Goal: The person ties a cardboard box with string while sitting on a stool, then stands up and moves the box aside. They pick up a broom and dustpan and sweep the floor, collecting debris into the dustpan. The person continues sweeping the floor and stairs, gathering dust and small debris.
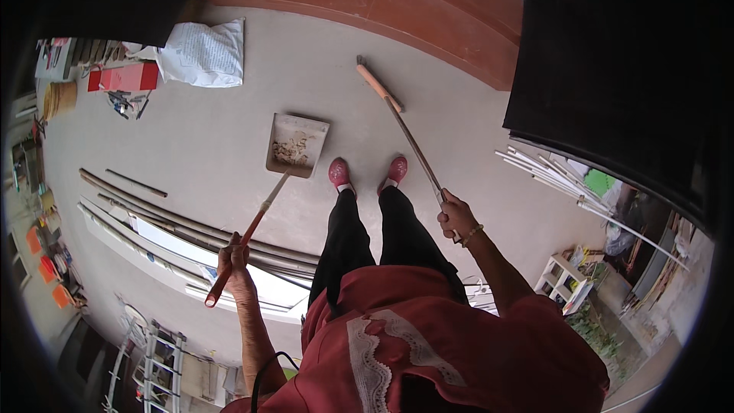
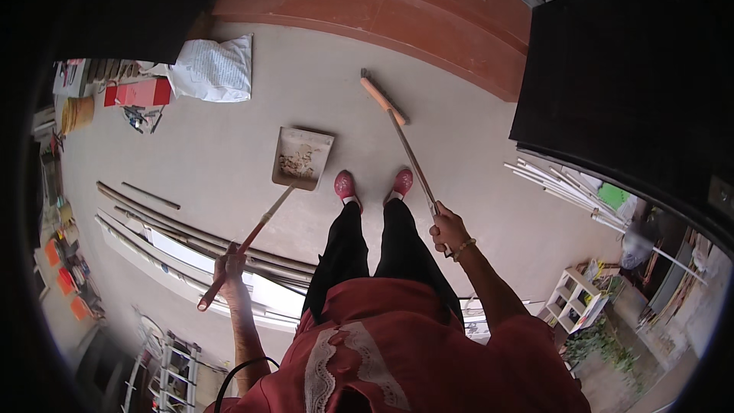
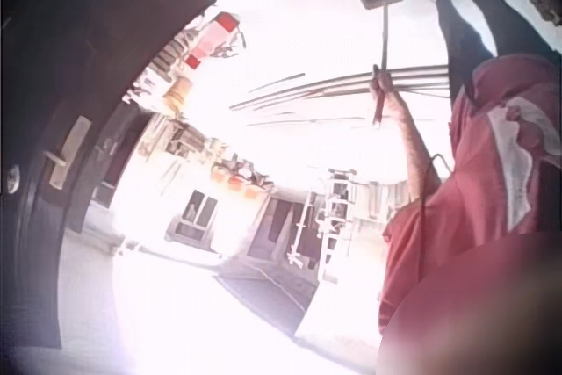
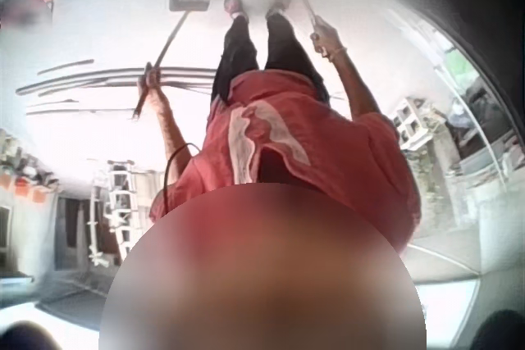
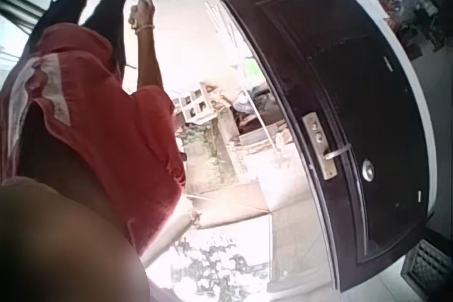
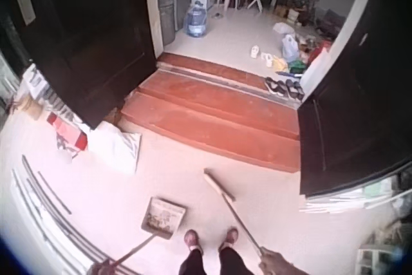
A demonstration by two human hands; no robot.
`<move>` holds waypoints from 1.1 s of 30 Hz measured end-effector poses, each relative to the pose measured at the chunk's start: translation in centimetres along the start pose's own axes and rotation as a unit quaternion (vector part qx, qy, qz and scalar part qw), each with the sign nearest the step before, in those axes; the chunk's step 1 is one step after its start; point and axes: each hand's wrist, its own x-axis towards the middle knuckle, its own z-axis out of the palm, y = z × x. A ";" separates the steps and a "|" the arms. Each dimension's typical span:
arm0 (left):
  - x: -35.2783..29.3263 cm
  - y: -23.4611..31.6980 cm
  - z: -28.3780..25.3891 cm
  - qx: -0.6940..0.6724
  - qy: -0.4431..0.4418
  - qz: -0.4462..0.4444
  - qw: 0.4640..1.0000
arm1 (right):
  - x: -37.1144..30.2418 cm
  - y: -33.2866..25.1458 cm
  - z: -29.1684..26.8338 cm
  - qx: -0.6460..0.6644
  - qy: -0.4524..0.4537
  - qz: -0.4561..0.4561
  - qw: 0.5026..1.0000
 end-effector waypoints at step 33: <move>-3.2 -16.8 -12.3 0.020 0.121 0.052 0.991 | 7.5 8.8 23.1 -0.226 0.047 -0.024 0.973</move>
